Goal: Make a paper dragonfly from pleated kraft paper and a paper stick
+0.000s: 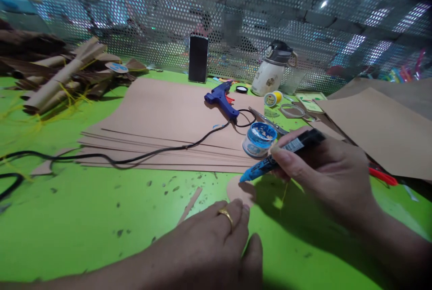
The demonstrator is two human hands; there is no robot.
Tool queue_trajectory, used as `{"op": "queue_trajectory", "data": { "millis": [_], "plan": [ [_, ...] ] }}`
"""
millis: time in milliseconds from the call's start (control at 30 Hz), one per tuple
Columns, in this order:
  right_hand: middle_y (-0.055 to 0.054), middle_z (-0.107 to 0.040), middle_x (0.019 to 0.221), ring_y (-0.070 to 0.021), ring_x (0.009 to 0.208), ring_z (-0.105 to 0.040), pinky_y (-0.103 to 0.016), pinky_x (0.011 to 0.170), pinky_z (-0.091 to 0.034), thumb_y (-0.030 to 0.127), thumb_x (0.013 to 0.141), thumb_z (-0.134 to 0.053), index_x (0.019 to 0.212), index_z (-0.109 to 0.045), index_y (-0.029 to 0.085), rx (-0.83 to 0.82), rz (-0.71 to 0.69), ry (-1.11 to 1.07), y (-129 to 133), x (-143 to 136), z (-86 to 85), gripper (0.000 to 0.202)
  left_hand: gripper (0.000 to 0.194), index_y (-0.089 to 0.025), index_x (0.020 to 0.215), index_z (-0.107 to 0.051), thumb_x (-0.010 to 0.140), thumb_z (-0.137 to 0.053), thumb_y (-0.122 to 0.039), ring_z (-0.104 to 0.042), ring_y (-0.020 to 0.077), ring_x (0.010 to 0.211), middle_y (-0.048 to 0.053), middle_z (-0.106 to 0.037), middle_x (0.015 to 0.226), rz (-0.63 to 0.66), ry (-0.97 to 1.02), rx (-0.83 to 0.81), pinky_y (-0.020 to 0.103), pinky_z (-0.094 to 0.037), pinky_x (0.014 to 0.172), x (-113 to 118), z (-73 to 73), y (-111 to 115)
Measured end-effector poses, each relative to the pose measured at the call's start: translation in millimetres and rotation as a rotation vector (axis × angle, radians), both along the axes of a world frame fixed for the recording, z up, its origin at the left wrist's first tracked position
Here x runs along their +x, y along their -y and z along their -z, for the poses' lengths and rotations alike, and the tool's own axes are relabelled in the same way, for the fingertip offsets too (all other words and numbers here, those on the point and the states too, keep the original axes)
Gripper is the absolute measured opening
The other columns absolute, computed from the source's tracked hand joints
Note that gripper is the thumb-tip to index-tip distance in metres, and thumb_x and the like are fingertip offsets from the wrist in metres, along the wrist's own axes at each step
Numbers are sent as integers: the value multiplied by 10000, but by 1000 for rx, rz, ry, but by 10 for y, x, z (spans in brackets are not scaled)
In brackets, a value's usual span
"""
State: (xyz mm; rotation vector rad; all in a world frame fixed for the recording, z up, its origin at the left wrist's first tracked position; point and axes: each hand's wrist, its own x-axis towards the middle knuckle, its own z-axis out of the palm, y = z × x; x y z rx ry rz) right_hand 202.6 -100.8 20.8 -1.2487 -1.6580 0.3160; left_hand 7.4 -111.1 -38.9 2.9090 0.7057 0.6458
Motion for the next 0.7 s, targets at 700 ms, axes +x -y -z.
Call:
{"op": "queue_trajectory", "data": {
  "millis": [700],
  "plan": [
    [29, -614, 606, -82, 493, -564, -168, 489, -476, 140, 753, -629, 745, -584, 178, 28, -49, 118, 22, -26, 13, 59, 282, -182, 1015, -620, 799, -461, -272, -573, 236, 1033, 104, -654, 1080, 71, -24, -50, 349, -502, 872, -112, -150, -5]
  ]
}}
